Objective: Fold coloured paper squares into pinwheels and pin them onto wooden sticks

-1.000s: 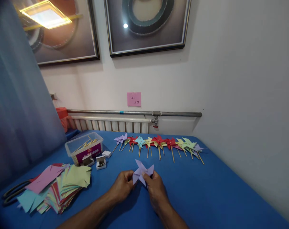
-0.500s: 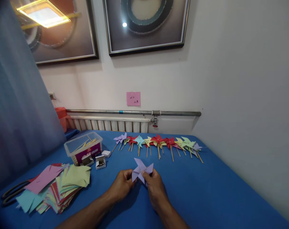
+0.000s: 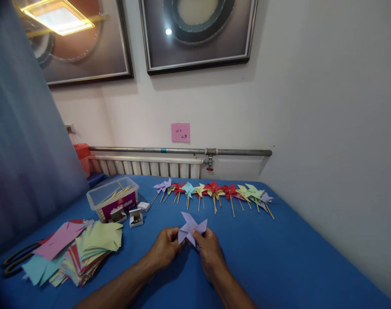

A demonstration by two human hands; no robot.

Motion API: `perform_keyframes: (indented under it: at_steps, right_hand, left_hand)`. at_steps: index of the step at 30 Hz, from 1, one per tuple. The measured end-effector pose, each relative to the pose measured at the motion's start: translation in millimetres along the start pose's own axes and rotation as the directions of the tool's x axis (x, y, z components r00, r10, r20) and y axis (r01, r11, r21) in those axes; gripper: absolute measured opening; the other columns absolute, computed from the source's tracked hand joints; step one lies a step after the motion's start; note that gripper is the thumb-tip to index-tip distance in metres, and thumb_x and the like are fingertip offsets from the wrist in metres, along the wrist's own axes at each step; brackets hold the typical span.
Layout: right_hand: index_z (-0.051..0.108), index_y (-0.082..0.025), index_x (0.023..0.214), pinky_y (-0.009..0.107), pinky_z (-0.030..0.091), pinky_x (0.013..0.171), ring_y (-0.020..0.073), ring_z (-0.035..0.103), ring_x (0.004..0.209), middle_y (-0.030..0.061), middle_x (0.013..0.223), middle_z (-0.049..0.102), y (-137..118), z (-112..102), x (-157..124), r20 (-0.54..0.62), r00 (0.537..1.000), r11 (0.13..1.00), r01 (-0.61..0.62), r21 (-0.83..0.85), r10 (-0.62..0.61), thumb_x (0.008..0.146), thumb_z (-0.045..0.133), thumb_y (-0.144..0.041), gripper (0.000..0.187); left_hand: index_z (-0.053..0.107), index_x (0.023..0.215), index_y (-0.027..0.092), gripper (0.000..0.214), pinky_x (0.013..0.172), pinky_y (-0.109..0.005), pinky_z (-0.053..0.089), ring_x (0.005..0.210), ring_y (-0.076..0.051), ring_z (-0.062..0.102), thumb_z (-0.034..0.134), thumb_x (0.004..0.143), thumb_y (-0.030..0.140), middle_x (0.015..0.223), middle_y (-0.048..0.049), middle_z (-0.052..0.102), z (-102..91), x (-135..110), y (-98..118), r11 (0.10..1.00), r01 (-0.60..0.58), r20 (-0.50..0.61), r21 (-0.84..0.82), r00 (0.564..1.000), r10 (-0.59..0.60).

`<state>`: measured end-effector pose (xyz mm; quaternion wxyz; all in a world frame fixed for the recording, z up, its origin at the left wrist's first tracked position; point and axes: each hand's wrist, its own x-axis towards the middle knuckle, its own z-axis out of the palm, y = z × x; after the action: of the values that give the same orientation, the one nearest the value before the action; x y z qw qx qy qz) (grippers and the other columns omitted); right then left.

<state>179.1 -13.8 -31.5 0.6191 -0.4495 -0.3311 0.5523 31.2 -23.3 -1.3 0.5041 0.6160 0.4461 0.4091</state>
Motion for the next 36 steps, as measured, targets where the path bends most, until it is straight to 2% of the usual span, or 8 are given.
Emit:
perform_keyframes:
  at_steps: [8, 14, 20, 25, 28, 32, 36]
  right_hand:
    - [0.073, -0.019, 0.084, 0.033, 0.055, 0.068, 0.0228, 0.069, 0.068, 0.0023, 0.073, 0.074, -8.5, 1.6, -7.1, 0.045, 0.999, 1.0, 0.012, -0.023, -0.011, 0.062, 0.087, -0.042, 0.035]
    - [0.072, -0.019, 0.083, 0.032, 0.054, 0.066, 0.0218, 0.068, 0.067, 0.0022, 0.072, 0.073, -7.3, 2.4, -6.9, 0.045, 0.999, 0.999, 0.02, -0.035, -0.018, 0.064, 0.086, -0.042, 0.033]
    - [0.07, -0.018, 0.078, 0.029, 0.053, 0.059, 0.0176, 0.063, 0.057, -0.0005, 0.064, 0.07, -9.9, 2.2, -2.7, -0.026, 1.0, 1.0, 0.015, 0.023, -0.015, 0.058, 0.088, -0.04, 0.035]
    - [0.069, -0.02, 0.074, 0.029, 0.053, 0.059, 0.0171, 0.063, 0.058, -0.0022, 0.064, 0.07, -28.2, -3.6, 2.1, -0.134, 0.99, 0.993, 0.056, 0.1, -0.043, 0.055, 0.09, -0.034, 0.032]
    - [0.069, -0.021, 0.075, 0.029, 0.054, 0.061, 0.017, 0.063, 0.06, -0.0025, 0.066, 0.071, -36.3, -6.4, 2.4, -0.162, 0.986, 0.992, 0.059, 0.107, -0.041, 0.055, 0.089, -0.034, 0.031]
    - [0.069, -0.021, 0.076, 0.029, 0.056, 0.066, 0.0171, 0.065, 0.065, -0.003, 0.069, 0.071, -38.6, -5.5, 0.1, -0.147, 0.989, 0.991, 0.05, 0.127, -0.031, 0.055, 0.091, -0.035, 0.033]
    - [0.069, -0.02, 0.079, 0.031, 0.058, 0.069, 0.0183, 0.068, 0.069, -0.0018, 0.072, 0.072, -39.8, -2.6, -3.2, -0.106, 0.994, 0.989, 0.043, 0.142, -0.028, 0.055, 0.093, -0.04, 0.039]
  left_hand:
    - [0.057, 0.068, 0.017, 0.043, 0.051, -0.025, 0.021, 0.054, -0.008, 0.031, 0.069, 0.074, 0.058, 0.056, 0.0061, 0.044, 0.1, -1.6, 0.7, 1.0, 0.014, -0.009, 0.002, 1.0, -0.014]
    - [0.054, 0.064, 0.018, 0.036, 0.051, -0.024, 0.022, 0.054, -0.008, 0.033, 0.07, 0.074, 0.049, 0.055, 0.0053, 0.046, 0.2, 0.2, -2.2, 1.0, 0.003, -0.02, -0.007, 1.0, -0.003]
    - [0.055, 0.067, 0.019, 0.03, 0.05, -0.023, 0.026, 0.05, -0.008, 0.037, 0.069, 0.074, 0.044, 0.055, 0.0057, 0.048, -2.9, 1.9, -1.7, 0.999, 0.046, -0.006, -0.009, 0.999, -0.046]
    - [0.059, 0.068, 0.018, 0.022, 0.05, -0.024, 0.024, 0.048, -0.009, 0.036, 0.068, 0.075, 0.037, 0.052, 0.0068, 0.045, -9.7, 2.2, -0.4, 0.992, 0.108, 0.008, 0.066, 0.994, -0.109]
    - [0.063, 0.069, 0.017, 0.016, 0.051, -0.024, 0.025, 0.05, -0.009, 0.038, 0.066, 0.075, 0.031, 0.054, 0.0058, 0.048, -13.1, 1.5, -1.8, 0.986, 0.091, 0.025, 0.142, 0.995, -0.095]
    - [0.066, 0.068, 0.017, 0.012, 0.051, -0.024, 0.027, 0.051, -0.011, 0.041, 0.065, 0.074, 0.027, 0.054, 0.0045, 0.051, -13.2, -1.5, -3.8, 0.97, 0.074, 0.026, 0.233, 0.996, -0.082]
    - [0.065, 0.067, 0.018, 0.01, 0.049, -0.024, 0.025, 0.048, -0.01, 0.039, 0.067, 0.073, 0.025, 0.051, 0.0049, 0.049, -10.2, -2.3, -3.8, 0.97, 0.106, 0.001, 0.217, 0.994, -0.109]
